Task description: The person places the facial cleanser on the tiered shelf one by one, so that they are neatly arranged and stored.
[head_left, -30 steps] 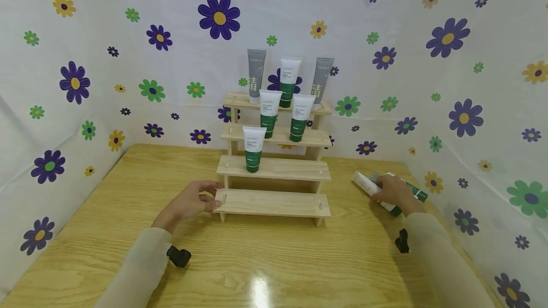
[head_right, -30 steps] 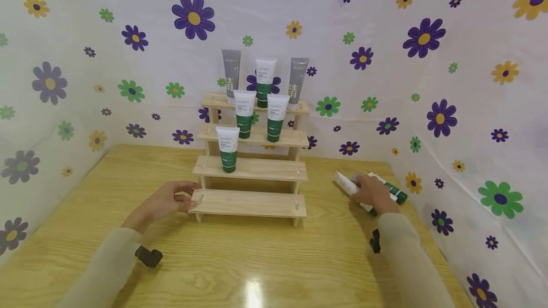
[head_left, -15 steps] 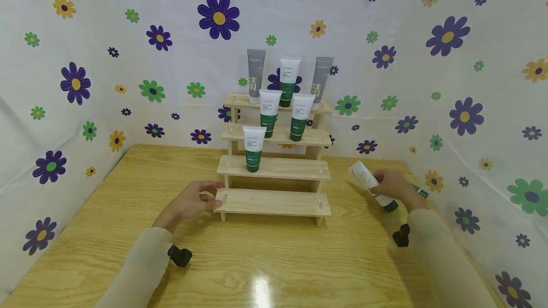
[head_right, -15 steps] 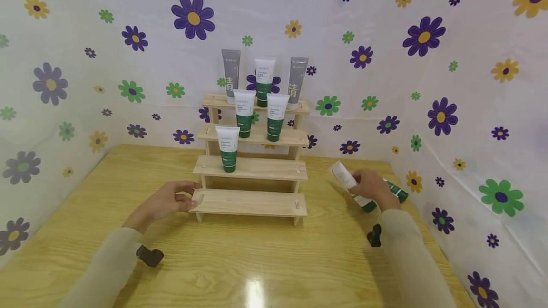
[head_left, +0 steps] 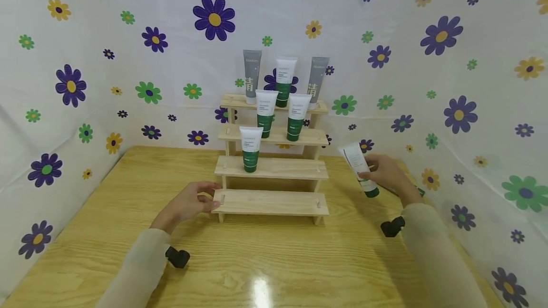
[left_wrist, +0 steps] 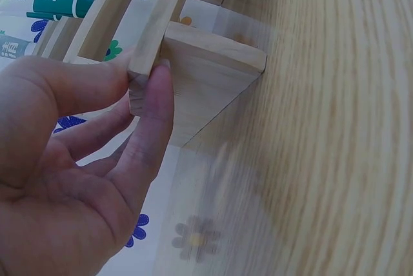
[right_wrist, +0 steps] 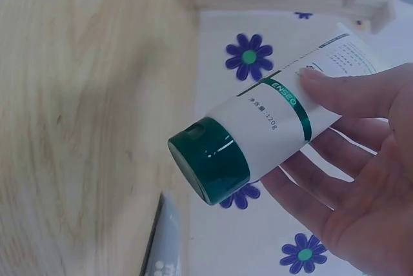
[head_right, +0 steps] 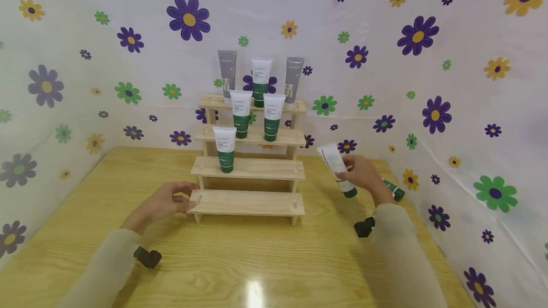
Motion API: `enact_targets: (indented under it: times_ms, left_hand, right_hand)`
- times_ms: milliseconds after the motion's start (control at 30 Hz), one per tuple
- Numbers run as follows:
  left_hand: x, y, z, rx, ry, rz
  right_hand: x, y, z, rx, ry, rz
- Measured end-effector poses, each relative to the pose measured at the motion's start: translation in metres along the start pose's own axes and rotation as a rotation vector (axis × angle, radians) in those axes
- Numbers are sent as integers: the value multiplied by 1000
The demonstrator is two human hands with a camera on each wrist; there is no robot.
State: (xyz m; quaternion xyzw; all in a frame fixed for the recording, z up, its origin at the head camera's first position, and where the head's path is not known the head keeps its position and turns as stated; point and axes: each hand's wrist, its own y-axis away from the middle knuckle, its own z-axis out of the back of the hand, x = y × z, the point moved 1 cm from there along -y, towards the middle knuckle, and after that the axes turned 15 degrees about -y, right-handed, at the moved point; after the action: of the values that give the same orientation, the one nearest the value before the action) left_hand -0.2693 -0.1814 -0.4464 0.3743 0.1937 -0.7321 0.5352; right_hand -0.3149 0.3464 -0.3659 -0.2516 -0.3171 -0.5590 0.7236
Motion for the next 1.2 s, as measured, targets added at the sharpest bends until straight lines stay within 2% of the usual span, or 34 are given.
enact_targets:
  times_ms: [333,567,933,1200]
  left_hand:
    - [0,1,0,0,-5,0]
    - [0,1,0,1,1,0]
    - [1,-1,1,-3,-7,-4]
    - [-2,1,0,-3,-15,-20]
  right_hand:
    - [33,2,-9,-7,-84,27]
    - [57,-1,-15,-20,-181,13]
    - [89,-7,-23,-50,-337,97]
    - [107,-15,-40,-37,-417,135]
